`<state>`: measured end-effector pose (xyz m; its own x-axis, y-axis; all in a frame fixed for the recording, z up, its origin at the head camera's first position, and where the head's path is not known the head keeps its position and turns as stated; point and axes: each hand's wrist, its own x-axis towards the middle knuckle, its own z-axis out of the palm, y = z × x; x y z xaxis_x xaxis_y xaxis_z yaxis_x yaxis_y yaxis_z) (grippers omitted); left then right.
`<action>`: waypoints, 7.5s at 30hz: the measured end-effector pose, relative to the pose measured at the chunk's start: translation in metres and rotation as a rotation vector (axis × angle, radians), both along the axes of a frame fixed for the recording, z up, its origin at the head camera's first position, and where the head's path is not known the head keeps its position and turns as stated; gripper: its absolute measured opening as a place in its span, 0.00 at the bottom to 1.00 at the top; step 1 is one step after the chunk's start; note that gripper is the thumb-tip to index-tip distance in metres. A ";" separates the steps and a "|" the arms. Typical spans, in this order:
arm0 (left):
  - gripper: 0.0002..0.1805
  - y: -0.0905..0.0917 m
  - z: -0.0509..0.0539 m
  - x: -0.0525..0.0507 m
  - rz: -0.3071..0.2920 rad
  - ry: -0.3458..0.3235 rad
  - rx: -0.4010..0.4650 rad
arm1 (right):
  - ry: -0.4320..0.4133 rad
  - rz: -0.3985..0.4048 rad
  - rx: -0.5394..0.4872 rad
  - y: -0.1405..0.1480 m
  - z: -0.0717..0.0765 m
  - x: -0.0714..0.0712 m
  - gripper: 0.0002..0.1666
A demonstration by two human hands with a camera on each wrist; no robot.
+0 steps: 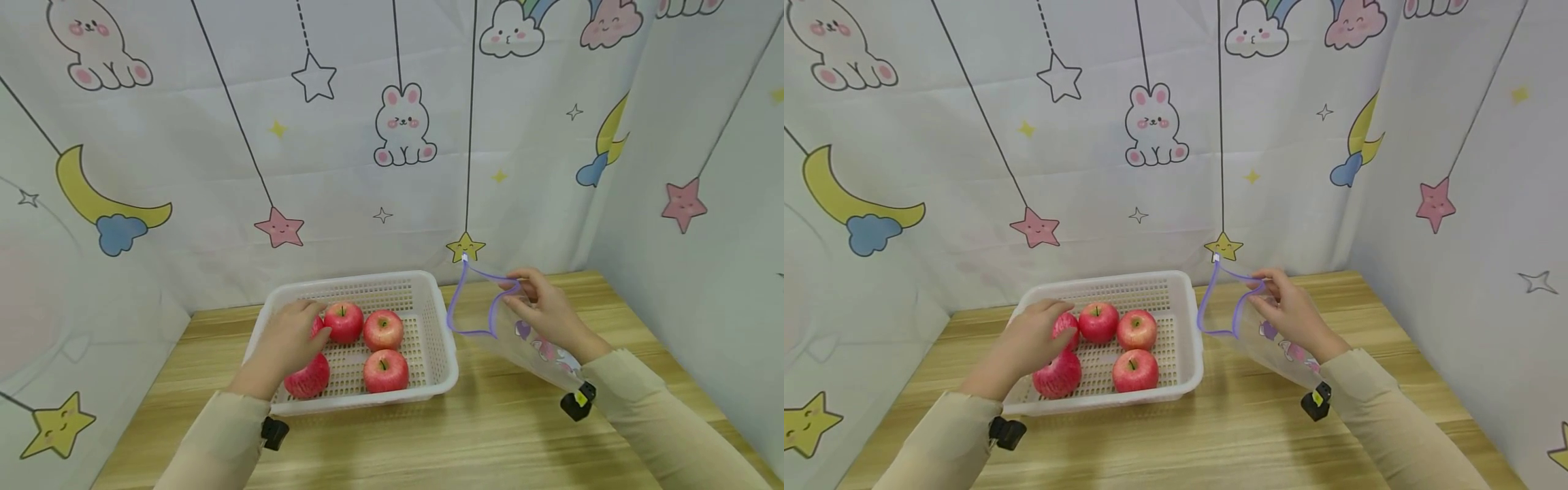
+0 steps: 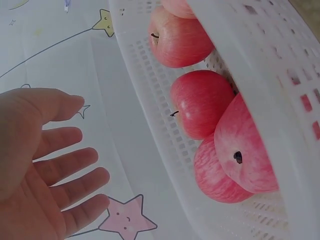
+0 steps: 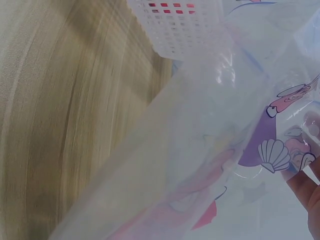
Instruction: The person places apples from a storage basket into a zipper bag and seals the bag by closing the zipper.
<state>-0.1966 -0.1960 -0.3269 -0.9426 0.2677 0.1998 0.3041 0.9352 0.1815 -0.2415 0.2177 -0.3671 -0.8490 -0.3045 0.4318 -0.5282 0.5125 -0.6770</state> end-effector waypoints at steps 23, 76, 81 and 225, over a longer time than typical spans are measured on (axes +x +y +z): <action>0.28 0.023 -0.001 -0.018 -0.024 -0.118 -0.040 | 0.049 -0.017 0.027 -0.016 0.028 0.020 0.19; 0.32 0.057 -0.016 -0.061 -0.093 -0.185 -0.113 | 0.035 -0.001 -0.004 -0.005 0.001 -0.002 0.19; 0.31 0.062 -0.017 -0.062 -0.105 -0.187 -0.135 | 0.034 -0.005 0.000 -0.005 0.001 -0.002 0.19; 0.34 0.090 -0.049 -0.089 -0.033 -0.467 -0.039 | 0.020 0.009 -0.006 -0.012 -0.008 -0.005 0.28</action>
<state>-0.2854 -0.1056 -0.3758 -0.9201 0.2976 -0.2545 0.2275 0.9353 0.2711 -0.2468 0.2055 -0.3750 -0.8371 -0.3096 0.4510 -0.5467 0.5033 -0.6692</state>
